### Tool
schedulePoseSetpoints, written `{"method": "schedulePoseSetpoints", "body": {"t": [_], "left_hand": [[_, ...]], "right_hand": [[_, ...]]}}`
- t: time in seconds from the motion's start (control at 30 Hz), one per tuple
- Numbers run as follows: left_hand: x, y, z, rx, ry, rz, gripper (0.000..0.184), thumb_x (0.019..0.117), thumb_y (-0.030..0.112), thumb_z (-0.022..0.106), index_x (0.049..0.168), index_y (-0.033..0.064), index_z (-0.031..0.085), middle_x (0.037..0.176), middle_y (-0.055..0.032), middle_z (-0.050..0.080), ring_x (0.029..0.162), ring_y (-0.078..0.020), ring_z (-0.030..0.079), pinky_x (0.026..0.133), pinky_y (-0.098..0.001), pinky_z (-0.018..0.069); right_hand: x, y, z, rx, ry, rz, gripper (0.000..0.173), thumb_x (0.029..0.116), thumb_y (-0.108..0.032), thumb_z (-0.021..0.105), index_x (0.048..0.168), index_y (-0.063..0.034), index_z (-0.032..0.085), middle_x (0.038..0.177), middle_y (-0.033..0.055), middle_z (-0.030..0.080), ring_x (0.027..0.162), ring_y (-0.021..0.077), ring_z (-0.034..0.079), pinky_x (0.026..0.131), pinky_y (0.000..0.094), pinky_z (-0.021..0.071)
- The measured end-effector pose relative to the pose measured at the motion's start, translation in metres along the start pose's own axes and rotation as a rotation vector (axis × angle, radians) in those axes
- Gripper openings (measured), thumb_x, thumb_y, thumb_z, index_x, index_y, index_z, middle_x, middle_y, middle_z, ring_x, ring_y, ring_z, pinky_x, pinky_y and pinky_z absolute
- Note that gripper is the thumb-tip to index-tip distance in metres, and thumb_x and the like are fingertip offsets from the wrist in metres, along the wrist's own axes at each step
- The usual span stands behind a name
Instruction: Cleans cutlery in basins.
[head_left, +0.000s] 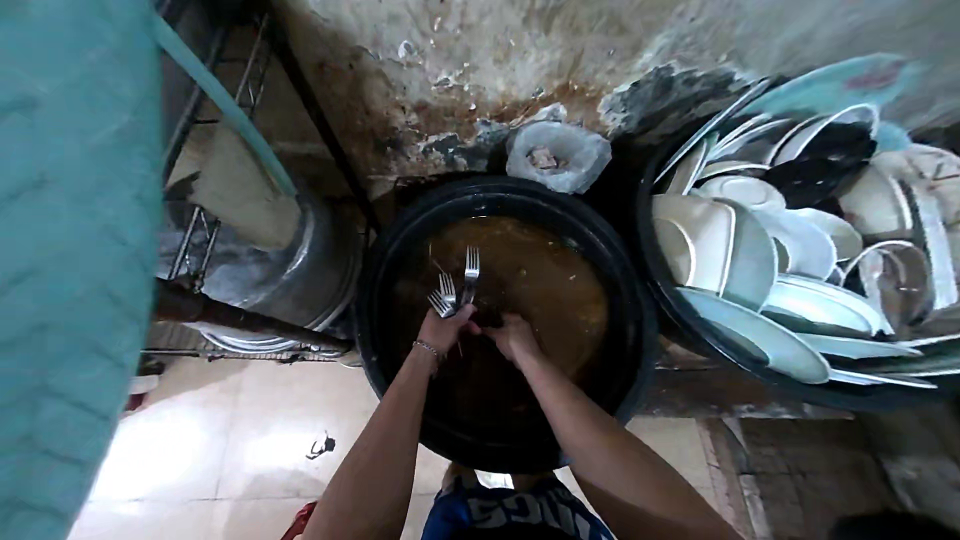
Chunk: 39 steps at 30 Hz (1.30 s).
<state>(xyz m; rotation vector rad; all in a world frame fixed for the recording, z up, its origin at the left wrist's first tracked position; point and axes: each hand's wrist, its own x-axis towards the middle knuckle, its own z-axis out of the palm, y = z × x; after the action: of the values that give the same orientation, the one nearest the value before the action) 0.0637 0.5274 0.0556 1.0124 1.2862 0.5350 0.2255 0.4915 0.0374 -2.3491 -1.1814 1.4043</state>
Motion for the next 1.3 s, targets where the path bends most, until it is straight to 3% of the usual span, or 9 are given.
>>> {"method": "schedulePoseSetpoints", "body": {"t": [0.1,0.23,0.47,0.67,0.87,1.03,1.1,1.2,1.3], "left_hand": [[-0.002,0.004,-0.012,0.067,0.098,-0.042,0.038,0.1021,0.035,0.066,0.114,-0.0001,0.07,0.088,-0.0108,0.073,0.071,-0.0175,0.068,0.073,-0.0364,0.0588],[-0.002,0.001,-0.023,-0.019,0.135,-0.025,0.027,0.0961,0.009,0.072,0.122,0.0021,0.067,0.106,-0.0114,0.072,0.064,-0.0152,0.065,0.06,-0.0312,0.0575],[-0.006,0.011,-0.043,-0.041,0.41,0.007,0.024,0.103,0.017,0.065,0.122,0.0027,0.064,0.104,-0.012,0.075,0.084,-0.0207,0.075,0.078,-0.0392,0.064],[0.009,0.013,-0.022,-0.038,0.08,0.064,0.031,0.1006,0.019,0.068,0.127,0.0021,0.065,0.117,-0.0128,0.072,0.108,-0.0202,0.07,0.099,-0.0414,0.0566],[0.017,0.008,0.008,-0.389,0.494,-0.078,0.03,0.1062,0.017,0.057,0.131,-0.0002,0.057,0.111,-0.0198,0.069,0.091,-0.0275,0.07,0.078,-0.0456,0.0601],[0.002,0.008,0.043,-0.887,0.072,0.037,0.023,0.1039,0.0,0.053,0.127,0.0036,0.051,0.127,-0.0133,0.068,0.109,-0.0244,0.07,0.09,-0.0424,0.0588],[0.008,0.011,0.051,-0.919,-0.003,0.07,0.021,0.1049,0.005,0.054,0.126,0.0012,0.056,0.118,-0.0143,0.074,0.106,-0.0248,0.073,0.093,-0.0403,0.0593],[0.014,0.02,0.044,-0.719,0.113,0.056,0.011,0.1044,0.014,0.06,0.108,0.0038,0.058,0.072,-0.0042,0.064,0.065,-0.0169,0.067,0.068,-0.0344,0.0611],[0.015,0.023,0.028,-0.38,0.166,0.014,0.023,0.0984,0.019,0.071,0.106,-0.0006,0.063,0.07,-0.007,0.063,0.056,-0.0161,0.061,0.056,-0.0317,0.0562]], "right_hand": [[0.001,-0.009,0.02,-0.09,-0.026,-0.011,0.037,0.1005,-0.023,0.064,0.132,-0.004,0.065,0.127,0.026,0.066,0.119,0.0439,0.063,0.099,0.0654,0.0499],[-0.005,-0.031,0.029,-0.192,-0.073,0.059,0.039,0.1,-0.03,0.063,0.127,-0.0013,0.063,0.124,0.0248,0.066,0.115,0.0418,0.066,0.094,0.0639,0.0532],[-0.009,-0.045,0.021,-0.002,-0.084,-0.246,0.03,0.0994,-0.032,0.068,0.118,-0.0085,0.073,0.116,0.0174,0.071,0.11,0.0339,0.068,0.096,0.0592,0.0532],[-0.019,-0.063,-0.053,0.325,0.072,-0.446,0.025,0.102,-0.029,0.066,0.106,-0.0062,0.074,0.075,0.0038,0.063,0.055,0.0102,0.05,0.052,0.0287,0.044],[-0.027,-0.052,-0.086,0.691,0.325,-0.386,0.026,0.1074,-0.024,0.055,0.108,-0.0022,0.068,0.073,0.0032,0.066,0.048,0.0072,0.048,0.043,0.0234,0.0396],[-0.037,-0.018,-0.042,1.228,0.222,-0.147,0.022,0.1108,-0.027,0.047,0.109,-0.0081,0.058,0.074,0.0013,0.063,0.043,0.0056,0.041,0.039,0.0214,0.0381],[-0.038,-0.002,-0.02,1.11,0.164,-0.041,0.024,0.11,-0.03,0.049,0.11,-0.0078,0.058,0.072,0.0007,0.059,0.044,0.0067,0.04,0.04,0.0225,0.037],[-0.042,0.014,-0.012,0.592,0.153,0.013,0.044,0.109,-0.043,0.048,0.124,-0.0053,0.062,0.081,0.0097,0.061,0.061,0.0192,0.054,0.056,0.0381,0.0488],[-0.04,0.014,-0.022,0.456,0.226,-0.036,0.051,0.1108,-0.049,0.037,0.128,-0.0114,0.067,0.093,0.0091,0.067,0.073,0.0212,0.06,0.066,0.0425,0.0509]]}}
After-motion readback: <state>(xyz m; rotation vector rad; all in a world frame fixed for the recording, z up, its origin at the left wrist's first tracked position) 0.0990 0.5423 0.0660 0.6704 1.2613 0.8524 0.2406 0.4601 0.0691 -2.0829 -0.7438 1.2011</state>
